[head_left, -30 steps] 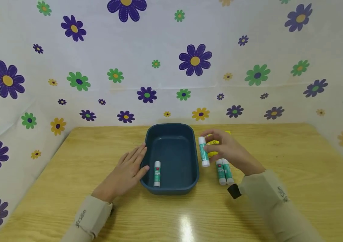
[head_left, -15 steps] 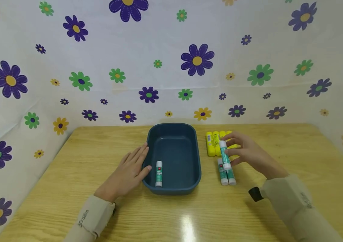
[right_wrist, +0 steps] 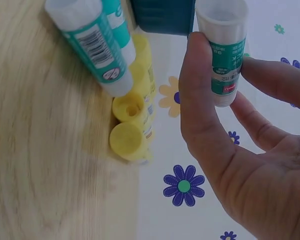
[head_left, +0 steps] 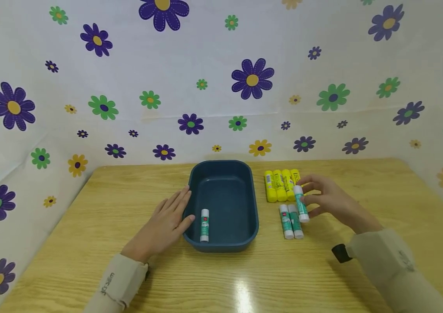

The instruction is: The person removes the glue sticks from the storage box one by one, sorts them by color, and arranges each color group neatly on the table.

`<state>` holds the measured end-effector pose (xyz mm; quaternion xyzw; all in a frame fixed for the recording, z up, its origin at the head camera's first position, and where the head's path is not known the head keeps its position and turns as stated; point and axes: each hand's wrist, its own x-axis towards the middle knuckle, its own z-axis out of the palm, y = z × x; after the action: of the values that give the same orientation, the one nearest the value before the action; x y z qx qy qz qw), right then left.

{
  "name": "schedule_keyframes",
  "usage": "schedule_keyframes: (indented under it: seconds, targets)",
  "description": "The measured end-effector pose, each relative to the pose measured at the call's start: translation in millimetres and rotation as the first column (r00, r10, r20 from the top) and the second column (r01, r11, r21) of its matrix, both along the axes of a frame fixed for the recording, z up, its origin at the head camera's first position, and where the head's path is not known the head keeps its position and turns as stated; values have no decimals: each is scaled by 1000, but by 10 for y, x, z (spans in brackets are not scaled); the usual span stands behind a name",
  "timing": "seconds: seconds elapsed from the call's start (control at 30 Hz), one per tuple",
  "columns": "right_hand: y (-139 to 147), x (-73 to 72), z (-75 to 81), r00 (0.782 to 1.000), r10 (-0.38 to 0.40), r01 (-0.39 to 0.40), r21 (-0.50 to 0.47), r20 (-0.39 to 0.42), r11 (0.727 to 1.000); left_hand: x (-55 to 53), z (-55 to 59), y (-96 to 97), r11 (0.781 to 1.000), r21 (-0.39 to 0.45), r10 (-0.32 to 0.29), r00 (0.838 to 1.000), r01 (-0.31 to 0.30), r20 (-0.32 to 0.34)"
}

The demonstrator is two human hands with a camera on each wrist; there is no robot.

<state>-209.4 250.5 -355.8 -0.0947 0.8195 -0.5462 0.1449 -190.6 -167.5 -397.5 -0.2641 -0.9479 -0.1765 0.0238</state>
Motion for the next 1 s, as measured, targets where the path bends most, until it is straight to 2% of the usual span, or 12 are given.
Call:
schedule_keyframes:
  seconds: [0.47, 0.77, 1.0]
  targets:
    - [143, 86, -107, 999, -17, 15, 71, 29, 997, 4, -11, 4, 1000, 4, -14, 1000, 14, -7]
    - [193, 87, -211, 998, 36, -39, 59, 49, 997, 14, -7, -3, 1000, 8, -2, 1000, 2, 3]
    - [172, 63, -235, 996, 51, -58, 108, 66, 992, -13, -25, 5, 1000, 4, -10, 1000, 10, -5]
